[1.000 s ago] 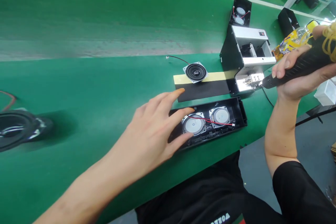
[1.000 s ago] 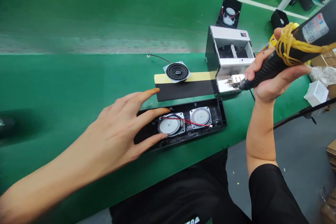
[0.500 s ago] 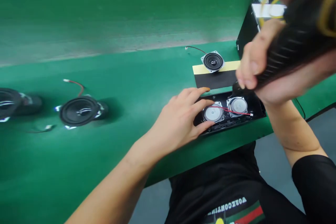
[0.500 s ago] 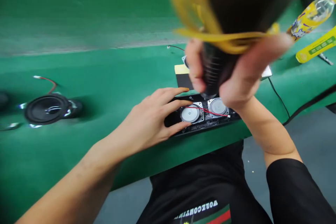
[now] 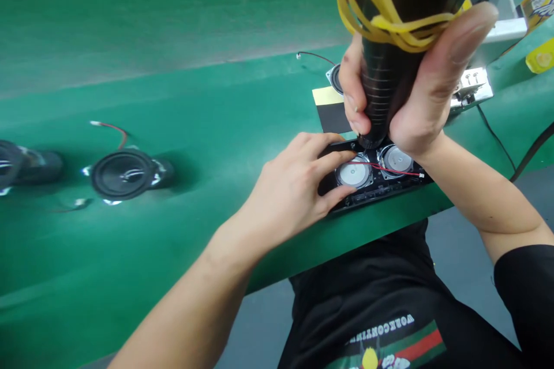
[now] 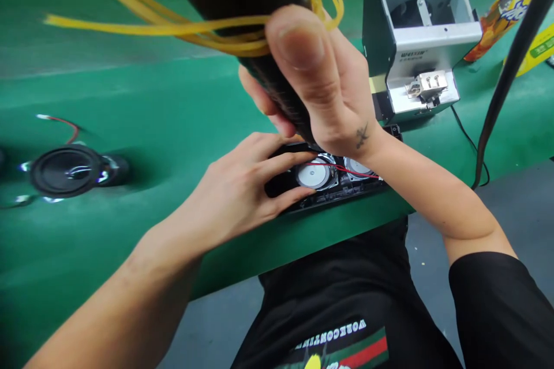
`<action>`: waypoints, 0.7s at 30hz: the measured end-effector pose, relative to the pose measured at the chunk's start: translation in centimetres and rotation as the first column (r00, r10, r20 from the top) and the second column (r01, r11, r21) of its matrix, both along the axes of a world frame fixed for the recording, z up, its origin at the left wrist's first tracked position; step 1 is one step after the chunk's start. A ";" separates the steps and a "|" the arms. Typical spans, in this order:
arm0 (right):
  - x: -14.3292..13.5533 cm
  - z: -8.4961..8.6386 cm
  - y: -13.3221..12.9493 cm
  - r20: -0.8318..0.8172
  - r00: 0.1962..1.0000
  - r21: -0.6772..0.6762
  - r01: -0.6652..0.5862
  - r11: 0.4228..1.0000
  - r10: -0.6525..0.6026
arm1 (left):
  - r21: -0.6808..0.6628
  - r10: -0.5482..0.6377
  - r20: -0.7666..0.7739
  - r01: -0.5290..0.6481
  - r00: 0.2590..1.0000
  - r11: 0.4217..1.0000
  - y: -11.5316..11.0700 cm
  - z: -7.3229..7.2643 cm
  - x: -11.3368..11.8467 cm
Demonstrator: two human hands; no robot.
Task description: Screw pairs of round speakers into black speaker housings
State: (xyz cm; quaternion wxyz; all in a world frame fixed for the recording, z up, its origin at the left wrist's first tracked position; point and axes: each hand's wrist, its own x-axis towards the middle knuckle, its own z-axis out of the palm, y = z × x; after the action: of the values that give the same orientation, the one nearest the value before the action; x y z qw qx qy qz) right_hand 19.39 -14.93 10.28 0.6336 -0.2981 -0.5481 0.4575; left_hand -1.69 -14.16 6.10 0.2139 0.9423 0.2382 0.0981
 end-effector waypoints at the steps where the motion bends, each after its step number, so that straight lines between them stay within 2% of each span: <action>1: 0.0 -0.3 0.1 -0.006 1.000 0.009 -0.010 1.000 0.010 | 0.000 0.003 -0.005 -0.003 1.000 1.000 0.0 0.0 0.0; 6: -0.6 -0.9 0.4 -0.046 0.999 -0.019 0.007 1.000 -0.008 | 0.010 0.020 -0.007 -0.020 1.000 1.000 -0.1 -0.1 0.1; 13: -0.7 0.0 0.3 0.111 0.993 -0.122 0.058 0.991 -0.045 | 0.010 0.021 0.009 -0.021 1.000 1.000 -0.1 -0.1 0.1; 21: -0.7 -0.1 -0.6 0.150 0.989 -0.113 0.007 0.994 0.010 | 0.012 0.021 0.005 -0.021 1.000 1.000 -0.1 -0.1 0.3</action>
State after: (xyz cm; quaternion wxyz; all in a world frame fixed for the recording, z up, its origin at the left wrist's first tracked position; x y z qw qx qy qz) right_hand 18.64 -15.49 10.15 0.5724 -0.3669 -0.5674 0.4645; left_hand -1.42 -14.27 6.03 0.2078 0.9408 0.2469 0.1039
